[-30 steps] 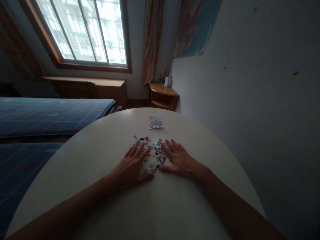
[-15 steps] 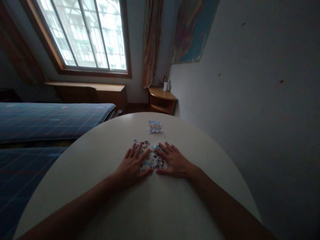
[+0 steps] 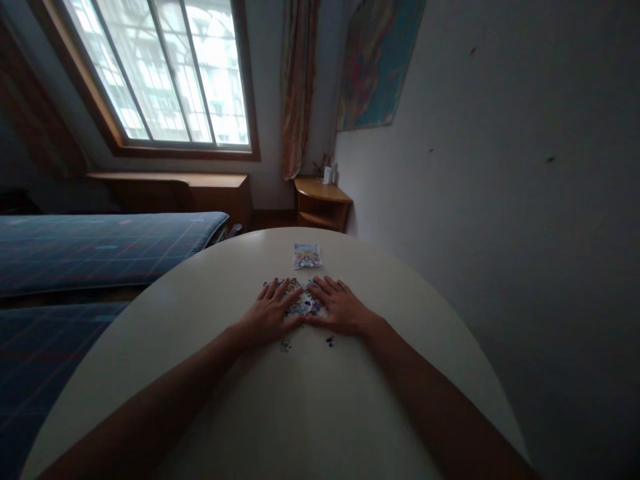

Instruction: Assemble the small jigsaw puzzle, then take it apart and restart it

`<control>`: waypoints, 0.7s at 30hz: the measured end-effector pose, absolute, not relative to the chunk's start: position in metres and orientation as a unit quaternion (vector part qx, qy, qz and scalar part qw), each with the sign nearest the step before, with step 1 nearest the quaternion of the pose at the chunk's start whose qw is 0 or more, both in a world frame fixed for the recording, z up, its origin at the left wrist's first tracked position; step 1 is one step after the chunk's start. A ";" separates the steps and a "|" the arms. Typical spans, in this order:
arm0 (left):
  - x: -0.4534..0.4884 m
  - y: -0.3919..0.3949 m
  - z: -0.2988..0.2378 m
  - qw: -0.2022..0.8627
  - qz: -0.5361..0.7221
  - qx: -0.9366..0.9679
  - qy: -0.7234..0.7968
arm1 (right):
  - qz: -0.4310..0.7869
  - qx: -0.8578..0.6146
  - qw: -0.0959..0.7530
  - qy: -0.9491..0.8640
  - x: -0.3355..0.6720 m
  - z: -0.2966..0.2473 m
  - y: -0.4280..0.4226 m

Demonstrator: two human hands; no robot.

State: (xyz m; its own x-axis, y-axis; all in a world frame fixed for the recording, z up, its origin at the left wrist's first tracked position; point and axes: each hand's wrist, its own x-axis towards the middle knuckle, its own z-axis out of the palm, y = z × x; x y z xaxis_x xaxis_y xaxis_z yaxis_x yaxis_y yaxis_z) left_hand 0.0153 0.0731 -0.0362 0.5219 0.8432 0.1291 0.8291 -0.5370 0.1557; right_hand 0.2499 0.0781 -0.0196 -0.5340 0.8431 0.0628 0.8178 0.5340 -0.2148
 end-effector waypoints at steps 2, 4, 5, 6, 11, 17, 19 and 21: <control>0.015 0.072 -0.038 0.034 0.105 0.872 0.477 | 0.086 -0.471 0.105 -0.871 0.252 -0.022 0.079; 0.014 0.070 -0.039 0.032 0.118 0.873 0.472 | 0.093 -0.466 0.133 -0.870 0.255 -0.024 0.082; 0.015 0.069 -0.039 0.031 0.124 0.873 0.471 | 0.096 -0.462 0.150 -0.869 0.256 -0.025 0.084; 0.015 0.069 -0.039 0.030 0.131 0.870 0.474 | 0.099 -0.458 0.168 -0.867 0.257 -0.026 0.085; 0.018 0.067 -0.039 0.028 0.153 0.853 0.499 | 0.092 -0.448 0.237 -0.857 0.261 -0.027 0.088; 0.016 0.062 -0.036 0.042 0.155 0.867 0.472 | 0.083 -0.444 0.229 -0.862 0.260 -0.025 0.079; 0.015 0.061 -0.034 0.047 0.154 0.874 0.459 | 0.079 -0.442 0.222 -0.866 0.260 -0.023 0.077; 0.013 0.060 -0.032 0.051 0.151 0.881 0.446 | 0.078 -0.440 0.213 -0.869 0.259 -0.021 0.075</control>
